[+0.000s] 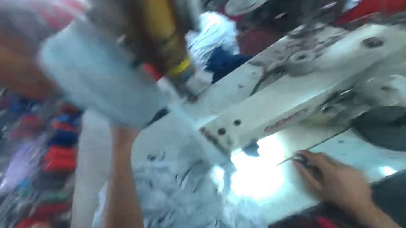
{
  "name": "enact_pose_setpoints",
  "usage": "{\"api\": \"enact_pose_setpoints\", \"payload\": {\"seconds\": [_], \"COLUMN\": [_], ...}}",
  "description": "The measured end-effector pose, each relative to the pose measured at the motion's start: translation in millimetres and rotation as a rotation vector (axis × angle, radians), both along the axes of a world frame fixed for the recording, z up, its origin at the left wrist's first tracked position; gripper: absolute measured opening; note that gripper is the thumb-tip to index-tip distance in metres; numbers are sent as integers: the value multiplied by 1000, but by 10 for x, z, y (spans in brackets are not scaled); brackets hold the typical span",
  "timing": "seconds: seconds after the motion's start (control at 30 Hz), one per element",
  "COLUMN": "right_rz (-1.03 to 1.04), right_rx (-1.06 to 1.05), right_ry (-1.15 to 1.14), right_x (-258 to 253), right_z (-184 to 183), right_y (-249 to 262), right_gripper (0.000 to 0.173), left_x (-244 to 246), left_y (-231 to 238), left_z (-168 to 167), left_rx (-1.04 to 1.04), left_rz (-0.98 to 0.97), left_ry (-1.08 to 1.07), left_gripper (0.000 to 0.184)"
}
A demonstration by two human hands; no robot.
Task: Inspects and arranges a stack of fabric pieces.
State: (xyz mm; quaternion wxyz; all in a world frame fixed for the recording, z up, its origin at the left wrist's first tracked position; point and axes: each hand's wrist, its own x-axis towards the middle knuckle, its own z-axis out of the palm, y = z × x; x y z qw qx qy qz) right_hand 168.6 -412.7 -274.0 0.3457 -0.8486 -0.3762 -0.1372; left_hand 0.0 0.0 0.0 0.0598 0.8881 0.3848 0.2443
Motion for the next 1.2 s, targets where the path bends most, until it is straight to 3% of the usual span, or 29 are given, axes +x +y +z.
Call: {"api": "enact_pose_setpoints", "payload": {"seconds": [0.07, 0.2, 0.33, 0.43, 0.57, 0.7, 0.8, 1.0, 1.1, 1.2], "right_rz": [60, 263, 571, 921, 1127, 1121, 1072, 980, 986, 1040], "right_rx": [-21, 13, 118, 106, 86, -31, -8, -218, -461, -409], "right_ry": [11, 177, 460, 398, 262, 115, 10, -198, -172, -115], "right_x": [-48, -70, -1041, -1685, -2190, -2220, -2232, -2449, -2527, -2477], "right_z": [85, 68, 613, 629, 718, 963, 1153, 1521, 1591, 1476], "right_y": [-34, -62, 189, 375, 571, 656, 795, 1339, 1475, 1409], "right_gripper": [45, 52, 38, 38, 37, 41, 45, 33, 29, 35], "left_x": [-742, -2404, -3205, -3238, -3014, -2994, -3010, -2924, -2833, -2838], "left_y": [-540, -1591, -2374, -2584, -2524, -2603, -2742, -2796, -2668, -2580], "left_z": [98, -421, -1117, -1446, -1651, -1686, -1713, -1685, -1614, -1590], "left_rx": [-110, -135, -162, -115, -74, -58, -94, -96, -55, -56], "left_rz": [3, 63, 235, 264, 299, 337, 347, 435, 440, 411], "left_ry": [-153, -356, -502, -462, -298, -289, -307, -365, -316, -237], "left_gripper": [28, 20, 18, 18, 20, 13, 15, 18, 22, 21]}}
